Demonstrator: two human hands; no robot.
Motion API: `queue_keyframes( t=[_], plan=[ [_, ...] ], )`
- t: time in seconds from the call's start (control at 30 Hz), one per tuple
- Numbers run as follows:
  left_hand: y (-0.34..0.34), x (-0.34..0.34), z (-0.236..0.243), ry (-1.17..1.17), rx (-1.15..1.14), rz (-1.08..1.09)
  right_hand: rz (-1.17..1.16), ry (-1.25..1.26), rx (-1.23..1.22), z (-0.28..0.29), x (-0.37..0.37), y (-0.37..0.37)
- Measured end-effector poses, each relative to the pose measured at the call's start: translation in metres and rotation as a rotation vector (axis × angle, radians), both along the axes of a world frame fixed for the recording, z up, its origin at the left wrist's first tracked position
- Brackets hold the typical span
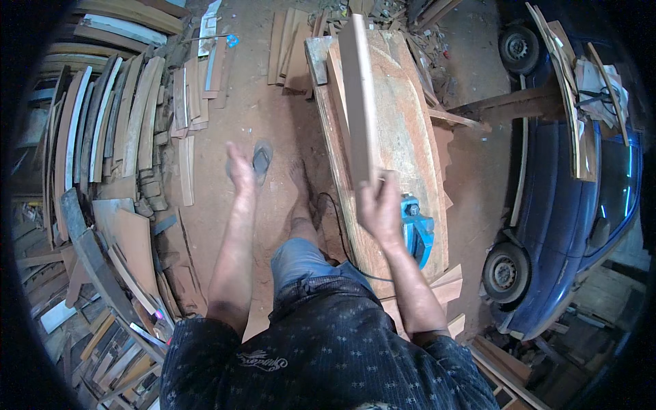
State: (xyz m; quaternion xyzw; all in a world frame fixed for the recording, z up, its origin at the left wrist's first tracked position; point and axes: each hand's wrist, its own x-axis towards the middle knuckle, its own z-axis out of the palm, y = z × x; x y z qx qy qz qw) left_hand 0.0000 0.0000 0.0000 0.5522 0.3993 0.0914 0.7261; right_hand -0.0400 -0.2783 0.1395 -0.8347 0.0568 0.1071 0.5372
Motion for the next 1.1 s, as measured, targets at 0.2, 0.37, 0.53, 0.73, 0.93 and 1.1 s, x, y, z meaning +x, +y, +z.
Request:
queue_keyframes(
  t=[0.2,0.37,0.53,0.73,0.93,1.1],
  plan=[
    [-0.037,-0.004,0.023,0.053,-0.331,-0.007,0.399,-0.102,-0.192,-0.027,-0.068,0.070],
    [-0.037,-0.063,-0.035,0.070,-0.618,-0.038,0.429,-0.006,-0.038,-0.035,-0.082,0.030],
    [-0.080,-0.042,-0.020,0.080,-0.634,-0.080,0.382,0.066,-0.140,-0.032,-0.107,-0.018],
    [-0.140,0.012,0.035,-0.104,-0.341,-0.333,0.220,-0.008,-0.300,-0.016,-0.076,-0.036],
    [-0.187,0.039,0.038,-0.186,-0.071,-0.413,0.078,-0.174,-0.376,-0.012,-0.019,-0.036],
    [-0.212,0.039,0.016,-0.109,0.058,-0.563,0.082,-0.025,-0.522,-0.061,0.008,-0.049]
  ],
)
